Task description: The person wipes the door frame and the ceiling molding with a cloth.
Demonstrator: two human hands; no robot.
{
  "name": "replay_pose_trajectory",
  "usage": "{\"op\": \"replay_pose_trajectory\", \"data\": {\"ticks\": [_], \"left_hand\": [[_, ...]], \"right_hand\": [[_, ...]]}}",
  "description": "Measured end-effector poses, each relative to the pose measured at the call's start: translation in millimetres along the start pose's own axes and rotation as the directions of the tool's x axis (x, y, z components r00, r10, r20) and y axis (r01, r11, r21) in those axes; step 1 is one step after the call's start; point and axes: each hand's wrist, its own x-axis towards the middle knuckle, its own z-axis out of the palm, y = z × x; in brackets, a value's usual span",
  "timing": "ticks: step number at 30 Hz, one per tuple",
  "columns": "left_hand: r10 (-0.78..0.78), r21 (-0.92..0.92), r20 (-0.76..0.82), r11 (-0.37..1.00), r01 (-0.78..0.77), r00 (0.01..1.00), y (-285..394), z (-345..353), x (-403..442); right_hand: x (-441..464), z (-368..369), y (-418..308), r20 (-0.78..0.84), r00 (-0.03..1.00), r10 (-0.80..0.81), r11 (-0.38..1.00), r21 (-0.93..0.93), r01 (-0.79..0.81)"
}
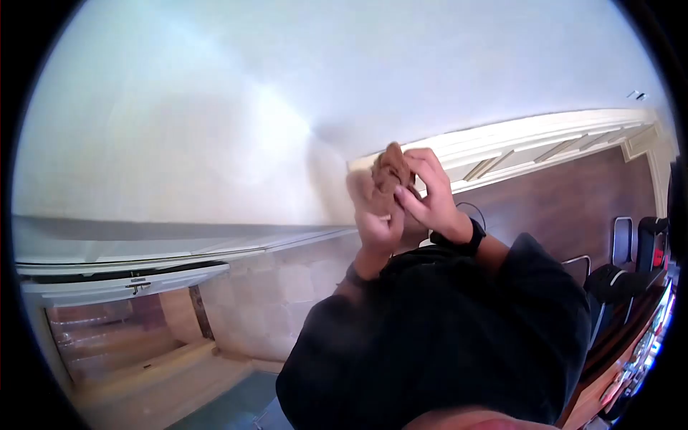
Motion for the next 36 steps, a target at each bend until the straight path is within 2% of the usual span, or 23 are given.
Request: {"op": "replay_pose_trajectory", "data": {"ticks": [3, 7, 8, 11, 13, 14, 15, 17, 19, 20, 24, 27, 28, 31, 33, 34, 36], "left_hand": [[0.084, 0.041, -0.107, 0.996, -0.080, 0.991, 6, 42, 45], [0.004, 0.024, -0.162, 1.000, 0.000, 0.987, 20, 75, 100], [-0.008, 0.014, -0.175, 1.000, 0.011, 0.984, 21, 85, 112], [0.072, 0.159, -0.088, 0.986, -0.057, 0.994, 18, 116, 145], [0.096, 0.246, -0.055, 0.966, -0.079, 0.994, 18, 144, 162], [0.098, 0.305, -0.024, 0.949, -0.086, 0.995, 13, 160, 167], [0.097, 0.359, 0.001, 0.929, -0.091, 0.995, 8, 175, 169], [0.235, 0.333, -0.012, 0.917, -0.218, 0.972, -2, 203, 168], [0.230, 0.272, 0.080, 0.931, -0.243, 0.970, -9, 223, 160], [0.196, 0.297, 0.129, 0.928, -0.226, 0.972, -13, 229, 155], [0.079, 0.296, 0.136, 0.948, -0.116, 0.988, -36, 238, 135], [-0.146, 0.303, 0.153, 0.948, 0.095, 0.977, -47, 216, 123], [-0.192, 0.341, 0.178, 0.932, 0.123, 0.965, -52, 205, 120], [-0.138, 0.372, 0.092, 0.923, 0.094, 0.986, -63, 173, 111], [-0.156, 0.300, -0.018, 0.941, 0.154, 0.988, -66, 153, 107], [-0.173, 0.270, -0.072, 0.945, 0.186, 0.982, -66, 146, 106], [-0.129, 0.236, -0.146, 0.958, 0.161, 0.981, -56, 136, 111]], "right_hand": [[36, -21, 20, -0.025, 0.997, -0.069, 0.997, 0.017, 0.069], [78, -40, 46, -0.076, 0.994, -0.074, 0.990, 0.110, 0.082], [88, -48, 54, -0.118, 0.989, -0.085, 0.993, 0.070, 0.094], [112, -70, 75, -0.245, 0.964, -0.106, 0.993, -0.073, 0.091], [121, -90, 98, -0.294, 0.950, -0.102, 0.995, -0.029, 0.097], [122, -100, 106, -0.393, 0.918, -0.045, 0.999, -0.006, 0.046], [121, -111, 109, -0.421, 0.907, -0.026, 0.999, 0.018, 0.037], [110, -130, 128, -0.448, 0.893, -0.037, 0.999, -0.043, 0.020], [94, -146, 149, -0.457, 0.887, 0.066, 0.998, 0.032, -0.058], [85, -150, 157, -0.454, 0.884, 0.106, 0.994, 0.075, -0.081], [63, -146, 173, -0.450, 0.882, 0.139, 0.988, 0.003, -0.155], [56, -127, 174, -0.388, 0.917, 0.087, 0.987, -0.092, -0.133], [53, -119, 176, -0.305, 0.948, 0.093, 0.988, -0.093, -0.126], [57, -91, 169, -0.246, 0.969, 0.010, 0.996, -0.079, -0.031], [58, -70, 167, -0.242, 0.970, 0.029, 0.999, -0.034, -0.038], [63, -66, 156, -0.177, 0.984, 0.025, 0.997, -0.069, -0.038], [73, -55, 148, -0.119, 0.991, -0.053, 0.999, -0.013, 0.051]]}}
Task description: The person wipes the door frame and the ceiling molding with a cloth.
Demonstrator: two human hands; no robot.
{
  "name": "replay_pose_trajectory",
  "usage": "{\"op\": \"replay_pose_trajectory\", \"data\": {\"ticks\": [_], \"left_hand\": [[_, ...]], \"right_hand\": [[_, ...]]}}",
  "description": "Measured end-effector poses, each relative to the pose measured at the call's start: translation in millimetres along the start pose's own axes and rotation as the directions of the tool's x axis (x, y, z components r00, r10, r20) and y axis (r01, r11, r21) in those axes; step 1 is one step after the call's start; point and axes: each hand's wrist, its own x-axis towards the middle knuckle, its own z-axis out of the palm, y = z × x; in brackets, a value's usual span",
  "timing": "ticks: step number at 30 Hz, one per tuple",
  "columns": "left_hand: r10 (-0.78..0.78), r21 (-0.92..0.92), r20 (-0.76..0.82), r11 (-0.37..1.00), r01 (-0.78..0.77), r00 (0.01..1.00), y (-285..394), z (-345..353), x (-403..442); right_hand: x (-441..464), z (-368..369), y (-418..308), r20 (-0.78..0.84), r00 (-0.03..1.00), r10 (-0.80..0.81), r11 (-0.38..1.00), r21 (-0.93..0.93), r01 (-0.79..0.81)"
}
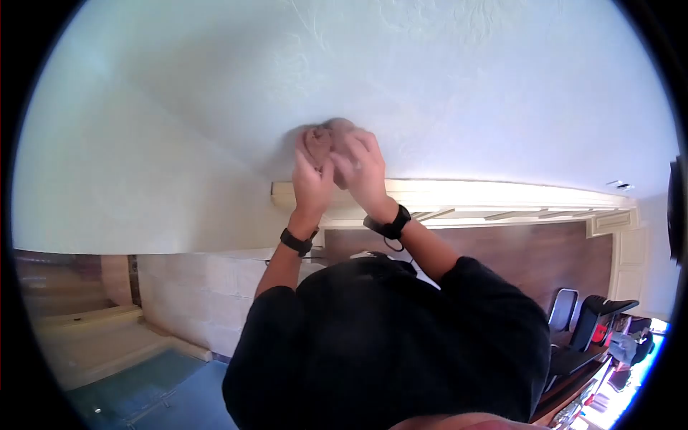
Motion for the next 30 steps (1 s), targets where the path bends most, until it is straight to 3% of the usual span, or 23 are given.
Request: {"op": "replay_pose_trajectory", "data": {"ticks": [2, 6, 9, 10, 13, 15, 16, 17, 19, 20, 24, 27, 30], "left_hand": [[-0.034, -0.053, -0.022, 0.998, 0.033, 0.999, 8, -14, 7], [0.061, -0.085, -0.087, 0.994, -0.068, 0.994, 37, -18, 24], [0.156, -0.002, -0.091, 0.988, -0.157, 0.983, 63, -11, 36], [0.192, -0.103, -0.082, 0.974, -0.200, 0.978, 74, -4, 40], [0.279, 0.063, -0.050, 0.959, -0.276, 0.959, 94, 22, 41], [0.272, 0.065, 0.018, 0.960, -0.273, 0.962, 93, 41, 37], [0.274, 0.070, 0.053, 0.958, -0.278, 0.960, 90, 50, 36], [0.307, 0.107, 0.046, 0.945, -0.310, 0.951, 83, 64, 34], [0.294, 0.083, 0.123, 0.949, -0.305, 0.948, 83, 78, 27], [0.443, 0.103, 0.080, 0.887, -0.450, 0.893, 75, 87, 25], [0.419, 0.085, 0.136, 0.898, -0.432, 0.898, 48, 93, 11], [0.316, 0.026, 0.140, 0.946, -0.322, 0.938, 27, 83, 3], [0.032, -0.043, 0.208, 0.999, -0.023, 0.978, -3, 62, -8]], "right_hand": [[12, 8, -13, 0.046, 0.998, -0.034, 0.998, 0.056, 0.031], [35, 7, -31, 0.002, 0.998, -0.069, 0.993, 0.098, 0.068], [51, -11, -39, -0.088, 0.985, -0.148, 0.989, 0.014, 0.150], [55, -21, -38, -0.107, 0.984, -0.140, 0.990, -0.036, 0.137], [55, -46, -20, -0.187, 0.978, -0.090, 0.996, 0.009, 0.093], [48, -66, -5, -0.190, 0.974, -0.127, 0.991, -0.069, 0.115], [45, -68, -8, -0.300, 0.954, 0.004, 0.999, 0.052, 0.012], [37, -73, 2, -0.311, 0.943, 0.114, 0.988, 0.140, -0.073], [24, -84, 21, -0.325, 0.937, 0.128, 0.983, 0.168, -0.076], [19, -87, 25, -0.335, 0.934, 0.123, 0.984, 0.162, -0.072], [-3, -80, 36, -0.352, 0.913, 0.204, 0.976, 0.148, -0.161], [-21, -61, 41, -0.316, 0.919, 0.236, 0.971, 0.119, -0.209], [-31, -41, 38, -0.226, 0.947, 0.229, 0.973, 0.091, -0.213]]}}
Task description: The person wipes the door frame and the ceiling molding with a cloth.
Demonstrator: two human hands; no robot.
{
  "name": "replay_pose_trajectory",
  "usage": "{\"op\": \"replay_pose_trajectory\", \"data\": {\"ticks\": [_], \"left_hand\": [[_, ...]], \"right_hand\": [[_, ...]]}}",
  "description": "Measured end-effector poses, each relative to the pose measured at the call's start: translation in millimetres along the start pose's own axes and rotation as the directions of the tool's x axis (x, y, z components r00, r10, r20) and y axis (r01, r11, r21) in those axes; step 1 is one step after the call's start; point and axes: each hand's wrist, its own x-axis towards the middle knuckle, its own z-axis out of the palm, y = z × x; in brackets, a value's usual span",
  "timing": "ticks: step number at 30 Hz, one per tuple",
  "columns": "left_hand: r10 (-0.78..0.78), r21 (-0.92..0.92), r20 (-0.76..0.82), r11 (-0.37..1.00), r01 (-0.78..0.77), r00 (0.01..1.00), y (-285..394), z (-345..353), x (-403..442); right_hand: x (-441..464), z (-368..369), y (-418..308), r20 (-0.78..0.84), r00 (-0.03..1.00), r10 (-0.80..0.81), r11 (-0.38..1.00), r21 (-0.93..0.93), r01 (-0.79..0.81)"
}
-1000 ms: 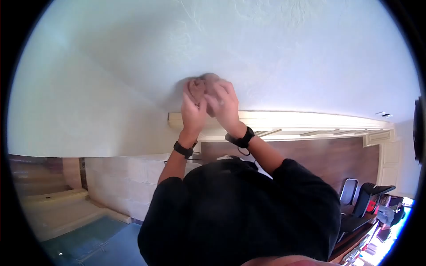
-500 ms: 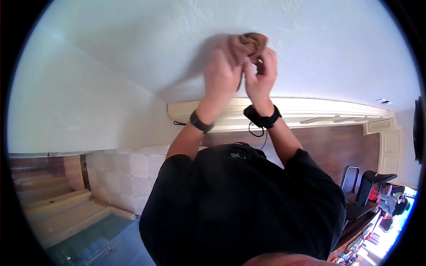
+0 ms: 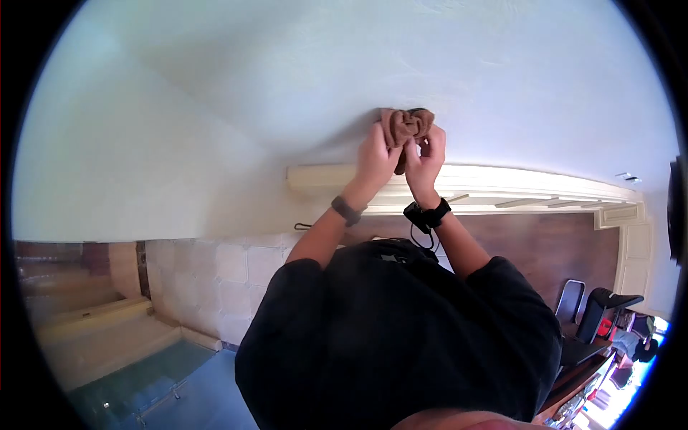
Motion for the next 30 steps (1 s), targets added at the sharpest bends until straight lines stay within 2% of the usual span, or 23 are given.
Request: {"op": "replay_pose_trajectory", "data": {"ticks": [2, 3, 5, 6, 9, 12, 15, 19, 23, 25, 26, 30], "left_hand": [[-0.109, -0.087, 0.019, 0.990, 0.110, 0.994, -14, -17, -7], [-0.086, -0.157, -0.041, 0.984, 0.079, 0.995, -20, -24, -9], [-0.053, -0.289, -0.156, 0.957, 0.006, 0.986, -30, -38, -14], [-0.102, -0.341, -0.167, 0.939, 0.040, 0.981, -26, -50, -15], [-0.094, -0.267, -0.331, 0.964, 0.003, 0.939, -36, -80, -14], [-0.105, -0.236, -0.465, 0.972, -0.009, 0.879, -33, -102, -6], [-0.026, -0.169, -0.507, 0.983, -0.070, 0.862, -14, -120, 8], [0.155, -0.019, -0.503, 0.982, -0.190, 0.850, 33, -136, 34], [0.233, -0.027, -0.433, 0.962, -0.271, 0.871, 80, -147, 58], [0.236, -0.076, -0.410, 0.954, -0.291, 0.881, 95, -147, 67], [0.305, 0.017, -0.393, 0.946, -0.324, 0.868, 92, -148, 71], [0.229, 0.074, -0.404, 0.973, -0.218, 0.885, 72, -128, 57]], "right_hand": [[-8, 19, 2, 0.049, 0.999, -0.015, 1.000, 0.013, 0.014], [-13, 27, 4, 0.091, 0.994, 0.054, 0.997, 0.046, -0.058], [-19, 48, 8, 0.152, 0.988, -0.027, 1.000, 0.005, 0.026], [-21, 61, 0, 0.172, 0.985, -0.008, 0.999, 0.049, -0.001], [-22, 94, -25, 0.268, 0.961, -0.062, 0.995, 0.091, 0.039], [-22, 122, -45, 0.272, 0.960, -0.062, 0.991, 0.128, 0.028], [-8, 133, -72, 0.232, 0.965, -0.123, 0.984, 0.155, 0.088], [22, 130, -106, 0.184, 0.953, -0.241, 0.966, 0.144, 0.216], [58, 122, -135, 0.123, 0.932, -0.341, 0.938, 0.109, 0.329], [70, 119, -139, 0.099, 0.941, -0.324, 0.940, 0.143, 0.309], [72, 117, -139, 0.087, 0.945, -0.315, 0.941, 0.161, 0.298], [56, 110, -116, 0.085, 0.939, -0.332, 0.943, 0.034, 0.330]]}}
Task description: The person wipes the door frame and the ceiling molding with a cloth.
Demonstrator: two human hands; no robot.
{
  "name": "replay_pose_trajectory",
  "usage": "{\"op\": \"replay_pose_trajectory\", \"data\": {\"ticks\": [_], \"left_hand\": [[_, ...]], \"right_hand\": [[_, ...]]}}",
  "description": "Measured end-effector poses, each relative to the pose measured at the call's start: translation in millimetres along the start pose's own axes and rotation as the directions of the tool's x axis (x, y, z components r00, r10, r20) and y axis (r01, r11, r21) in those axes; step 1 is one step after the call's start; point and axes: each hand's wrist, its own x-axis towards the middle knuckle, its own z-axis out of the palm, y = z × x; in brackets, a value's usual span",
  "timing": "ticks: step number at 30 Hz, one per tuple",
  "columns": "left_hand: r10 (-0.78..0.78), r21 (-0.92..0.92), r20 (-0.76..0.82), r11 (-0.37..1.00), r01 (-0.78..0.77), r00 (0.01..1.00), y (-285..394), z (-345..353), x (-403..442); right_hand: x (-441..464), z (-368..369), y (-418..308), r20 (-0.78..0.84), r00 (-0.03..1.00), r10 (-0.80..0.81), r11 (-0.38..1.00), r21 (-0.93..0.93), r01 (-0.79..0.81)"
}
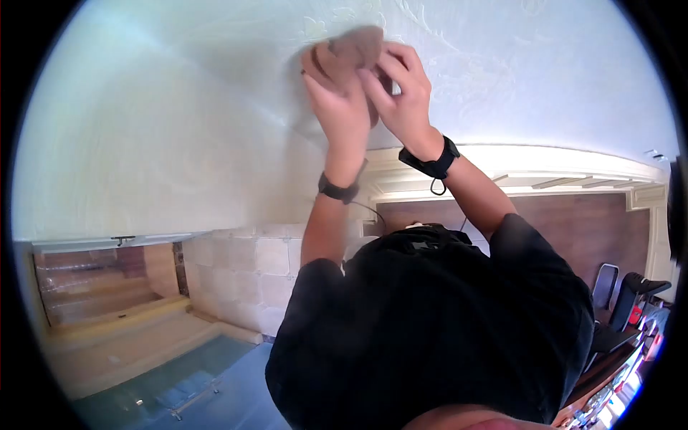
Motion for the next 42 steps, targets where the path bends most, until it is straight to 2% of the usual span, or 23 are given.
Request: {"op": "replay_pose_trajectory", "data": {"ticks": [3, 6, 9, 12, 15, 16, 18, 21, 24, 27, 29, 30, 31, 32, 34, 40, 42], "left_hand": [[0.001, 0.044, 0.016, 0.999, -0.002, 1.000, -44, 9, -39], [-0.101, 0.101, 0.052, 0.990, 0.095, 0.994, -93, 17, -87], [-0.310, -0.265, 0.069, 0.910, 0.317, 0.948, -135, 23, -131], [-0.190, -0.107, 0.117, 0.973, 0.203, 0.975, -153, 18, -154], [-0.284, -0.086, 0.181, 0.949, 0.302, 0.942, -140, 16, -148], [-0.276, -0.097, 0.141, 0.952, 0.290, 0.951, -145, 17, -150], [-0.265, -0.121, 0.056, 0.955, 0.270, 0.963, -159, 19, -155], [-0.109, -0.261, 0.078, 0.957, 0.126, 0.991, -114, 22, -116], [-0.186, -0.200, 0.098, 0.959, 0.203, 0.978, -73, 24, -80], [0.087, 0.009, 0.009, 0.996, -0.087, 0.996, -25, 34, -42], [0.051, -0.063, -0.009, 0.997, -0.051, 0.999, 11, 43, -22], [0.107, -0.056, 0.011, 0.993, -0.106, 0.994, 18, 46, -13], [0.226, 0.003, 0.018, 0.974, -0.227, 0.974, 24, 50, -4], [0.210, 0.025, 0.034, 0.977, -0.211, 0.977, 37, 53, -2], [0.184, 0.083, 0.070, 0.978, -0.189, 0.980, 43, 61, -9], [0.071, 0.213, 0.224, 0.970, -0.120, 0.972, -11, 75, -60], [0.052, 0.196, 0.269, 0.975, -0.108, 0.962, -31, 78, -83]], "right_hand": [[-37, -4, 27, 0.045, 0.999, -0.006, 0.997, -0.072, 0.009], [-80, -7, 55, 0.119, 0.992, 0.043, 0.995, -0.100, -0.031], [-123, -5, 79, 0.256, 0.951, 0.171, 0.983, -0.114, -0.145], [-142, -3, 86, 0.379, 0.895, 0.236, 0.971, -0.137, -0.198], [-146, -4, 84, 0.376, 0.857, 0.354, 0.934, -0.091, -0.345], [-144, -5, 83, 0.382, 0.855, 0.351, 0.935, -0.087, -0.344], [-138, -5, 81, 0.340, 0.897, 0.281, 0.958, -0.039, -0.285], [-110, -8, 71, 0.254, 0.952, 0.173, 0.983, 0.018, -0.184], [-64, -22, 42, 0.165, 0.982, 0.096, 0.994, 0.027, -0.102], [-14, -36, 19, 0.078, 0.997, 0.020, 1.000, -0.013, -0.019], [11, -45, 9, -0.011, 1.000, -0.013, 1.000, -0.009, 0.013], [21, -53, 7, -0.024, 1.000, -0.019, 0.999, -0.035, 0.018], [28, -59, 8, -0.036, 0.999, -0.027, 0.998, -0.061, 0.025], [32, -64, 12, -0.066, 0.996, -0.058, 0.997, -0.062, 0.054], [29, -73, 19, -0.096, 0.995, -0.002, 0.999, -0.044, -0.002], [-18, -92, 51, -0.050, 0.994, 0.096, 0.987, -0.123, -0.102], [-39, -97, 60, -0.031, 0.990, 0.139, 0.981, -0.135, -0.142]]}}
